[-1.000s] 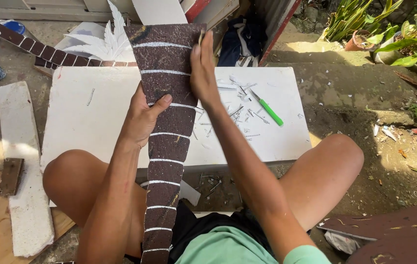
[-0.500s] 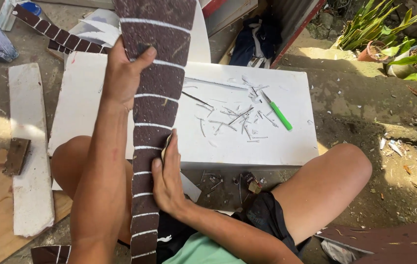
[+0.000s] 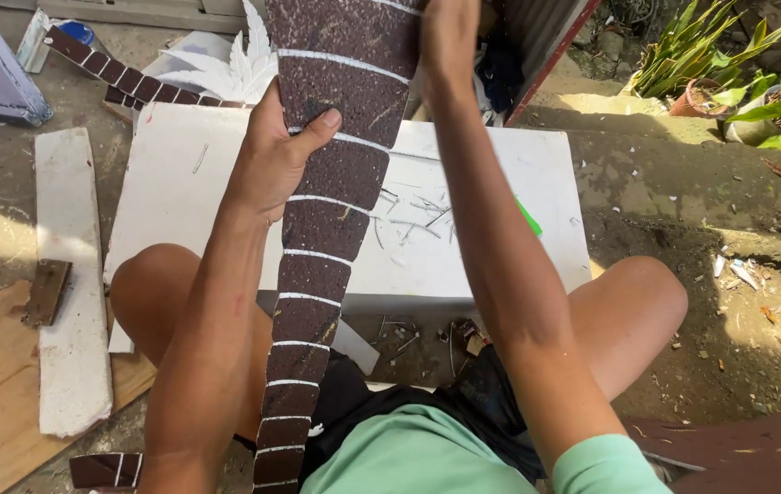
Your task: Using a utility knife to precisely cut and shape decorative strips along marked lines, followed by sanding.
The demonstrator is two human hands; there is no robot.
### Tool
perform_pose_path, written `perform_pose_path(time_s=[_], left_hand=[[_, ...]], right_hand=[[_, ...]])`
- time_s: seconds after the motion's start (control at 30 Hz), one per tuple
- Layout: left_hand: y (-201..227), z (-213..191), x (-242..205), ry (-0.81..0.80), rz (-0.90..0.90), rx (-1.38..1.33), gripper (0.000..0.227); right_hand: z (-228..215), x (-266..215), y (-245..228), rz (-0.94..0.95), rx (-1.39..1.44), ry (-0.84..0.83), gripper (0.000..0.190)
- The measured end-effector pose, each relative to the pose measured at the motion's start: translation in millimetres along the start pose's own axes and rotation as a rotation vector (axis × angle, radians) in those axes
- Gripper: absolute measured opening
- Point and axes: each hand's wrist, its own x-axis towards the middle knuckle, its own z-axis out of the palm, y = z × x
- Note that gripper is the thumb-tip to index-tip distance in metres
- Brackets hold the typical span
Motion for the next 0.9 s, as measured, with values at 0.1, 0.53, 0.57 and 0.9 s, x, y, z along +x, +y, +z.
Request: perform_pose_path(time_s=[0.1, 0.53, 0.57, 0.9], left_hand=[[4.0, -0.4, 1.6, 0.034, 0.004, 0.004, 0.039], [22.3, -55.2, 64.1, 0.308, 0.086, 0.177, 0.009], [26.1, -56.2, 59.5, 0.263, 0.09, 0.201, 0.012], [-9.3, 35.9, -25.4, 0.153, 0.138, 0.251, 0.044]], right_hand=[[0.9, 9.4, -15.5, 0.017, 0.018, -0.01, 0.069], [32.6, -203.8, -84.7, 0.393, 0.224, -0.341, 0.083], [28.0, -188.9, -78.6, 0.378, 0.208, -0.253, 0.078], [-28.0, -58.1, -51.0, 0.071, 0.18, -0.06, 0.054]])
